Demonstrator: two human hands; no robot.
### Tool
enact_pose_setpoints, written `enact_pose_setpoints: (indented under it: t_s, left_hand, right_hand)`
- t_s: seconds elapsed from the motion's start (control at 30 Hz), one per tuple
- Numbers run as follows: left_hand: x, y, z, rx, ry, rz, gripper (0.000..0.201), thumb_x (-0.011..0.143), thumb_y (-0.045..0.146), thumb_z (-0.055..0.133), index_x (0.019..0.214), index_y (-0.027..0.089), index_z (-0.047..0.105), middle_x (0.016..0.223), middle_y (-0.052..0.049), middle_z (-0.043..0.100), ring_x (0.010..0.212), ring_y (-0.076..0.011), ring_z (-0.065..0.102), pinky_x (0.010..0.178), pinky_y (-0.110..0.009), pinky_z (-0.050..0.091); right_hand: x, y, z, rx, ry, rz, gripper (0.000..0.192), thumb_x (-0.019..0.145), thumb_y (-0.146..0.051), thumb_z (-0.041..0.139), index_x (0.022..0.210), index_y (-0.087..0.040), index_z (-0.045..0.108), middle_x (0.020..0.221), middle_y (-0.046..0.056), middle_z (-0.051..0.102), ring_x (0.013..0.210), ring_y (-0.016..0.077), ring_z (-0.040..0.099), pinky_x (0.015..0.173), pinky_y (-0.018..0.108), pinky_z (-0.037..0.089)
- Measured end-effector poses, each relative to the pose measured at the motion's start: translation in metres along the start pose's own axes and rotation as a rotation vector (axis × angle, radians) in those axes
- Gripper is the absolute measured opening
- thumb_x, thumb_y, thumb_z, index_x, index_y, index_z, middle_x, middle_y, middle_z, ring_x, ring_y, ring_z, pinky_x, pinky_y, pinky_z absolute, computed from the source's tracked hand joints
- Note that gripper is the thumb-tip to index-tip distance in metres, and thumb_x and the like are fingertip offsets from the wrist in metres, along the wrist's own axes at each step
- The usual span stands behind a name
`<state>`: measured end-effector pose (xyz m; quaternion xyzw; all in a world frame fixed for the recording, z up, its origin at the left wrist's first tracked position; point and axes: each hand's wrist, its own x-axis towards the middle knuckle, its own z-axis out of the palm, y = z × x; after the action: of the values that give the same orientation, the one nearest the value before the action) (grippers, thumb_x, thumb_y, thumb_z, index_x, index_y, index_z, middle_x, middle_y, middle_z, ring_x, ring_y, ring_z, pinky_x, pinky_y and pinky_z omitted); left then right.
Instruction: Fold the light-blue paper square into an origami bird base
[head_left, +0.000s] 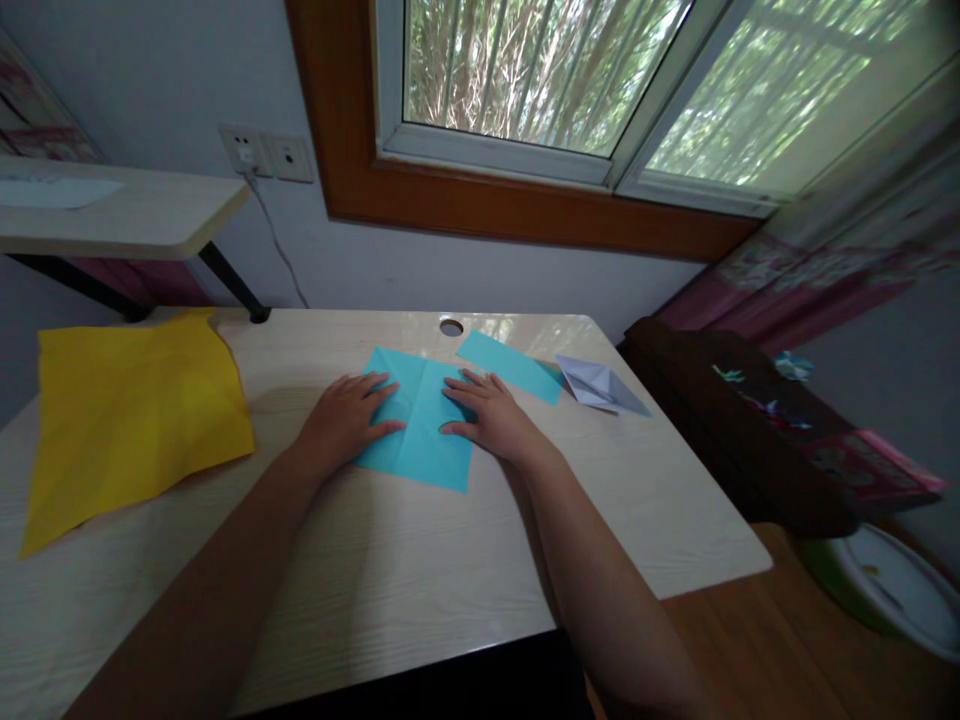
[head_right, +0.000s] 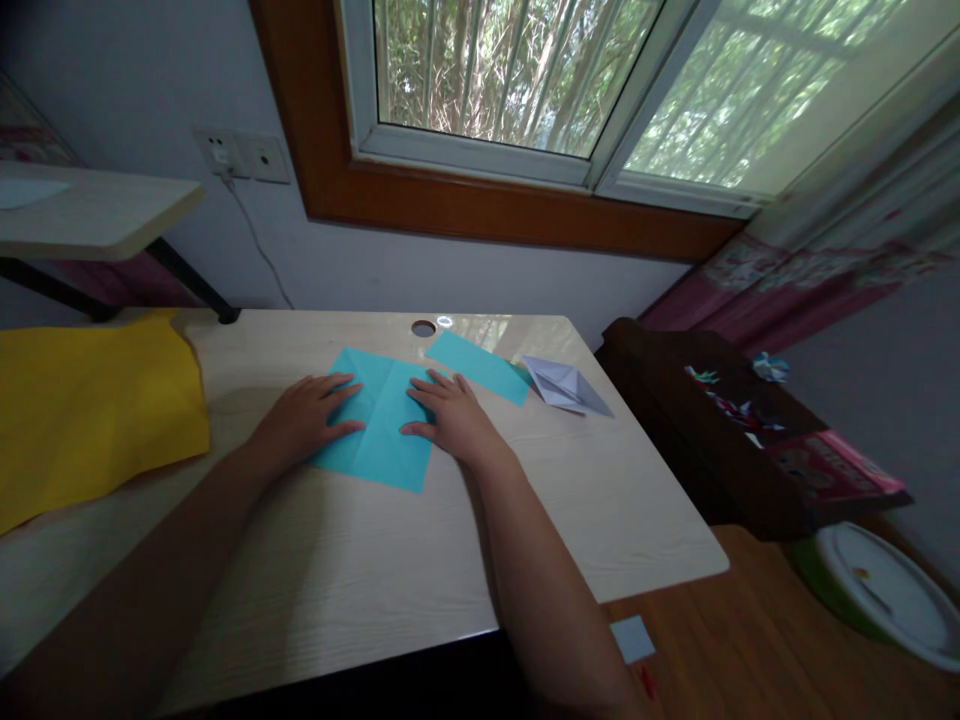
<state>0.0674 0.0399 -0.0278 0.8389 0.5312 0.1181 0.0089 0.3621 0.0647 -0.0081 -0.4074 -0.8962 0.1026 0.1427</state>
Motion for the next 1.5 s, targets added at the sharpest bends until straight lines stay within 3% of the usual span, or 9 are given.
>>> enact_pose_setpoints:
  t_s: [0.17,0.33,0.57,0.9,1.23,1.5]
  left_hand:
    - [-0.002,0.009,-0.004,0.029,0.017,-0.073,0.062,0.092,0.064,0.059,0.143,0.028,0.056,0.152,-0.011,0.053,0.137,-0.0343,0.049,0.120,-0.055,0.026]
    - [-0.003,0.006,-0.005,0.026,0.026,-0.061,0.063,0.091,0.065,0.061,0.141,0.027,0.058,0.149,-0.011,0.055,0.134,-0.0339,0.050,0.118,-0.053,0.028]
    - [-0.001,-0.004,-0.001,-0.016,0.074,-0.002,0.052,0.093,0.059,0.060,0.134,0.028,0.064,0.138,-0.009,0.062,0.123,-0.0304,0.055,0.112,-0.049,0.034]
    - [0.007,-0.004,-0.003,-0.064,0.138,0.089,0.021,0.097,0.039,0.061,0.105,0.027,0.077,0.107,-0.005,0.075,0.095,-0.0256,0.061,0.095,-0.045,0.043]
    - [0.005,0.017,-0.017,-0.046,0.261,0.128,0.023,0.100,0.034,0.056,0.098,0.028,0.078,0.098,-0.003,0.076,0.099,-0.0245,0.062,0.112,-0.049,0.038]
    - [0.004,0.027,-0.020,-0.084,0.266,0.145,0.025,0.101,0.035,0.054,0.095,0.028,0.077,0.097,0.000,0.077,0.097,-0.0226,0.062,0.112,-0.046,0.039]
  right_hand:
    - [0.003,-0.010,0.004,0.039,-0.038,-0.017,0.083,0.081,-0.065,0.073,0.150,-0.026,0.049,0.158,0.013,0.045,0.150,0.0345,0.038,0.123,0.064,0.020]
    - [0.004,-0.008,0.006,0.056,-0.033,0.002,0.084,0.079,-0.064,0.076,0.149,-0.026,0.050,0.157,0.012,0.047,0.148,0.0333,0.041,0.123,0.063,0.021]
    - [0.002,-0.006,0.004,0.062,0.013,-0.013,0.075,0.079,-0.062,0.076,0.144,-0.028,0.057,0.151,0.010,0.055,0.144,0.0313,0.047,0.123,0.061,0.023]
    - [0.006,-0.007,0.008,0.045,0.097,-0.059,0.041,0.090,-0.052,0.070,0.125,-0.030,0.071,0.135,0.005,0.069,0.127,0.0256,0.062,0.118,0.049,0.033]
    - [0.012,-0.034,-0.003,-0.124,0.166,-0.078,0.026,0.100,-0.041,0.058,0.117,-0.031,0.074,0.116,0.001,0.076,0.115,0.0245,0.061,0.122,0.050,0.023]
    - [0.017,-0.040,-0.002,-0.139,0.171,-0.130,0.028,0.104,-0.035,0.050,0.101,-0.028,0.077,0.102,0.001,0.078,0.102,0.0211,0.064,0.117,0.043,0.031]
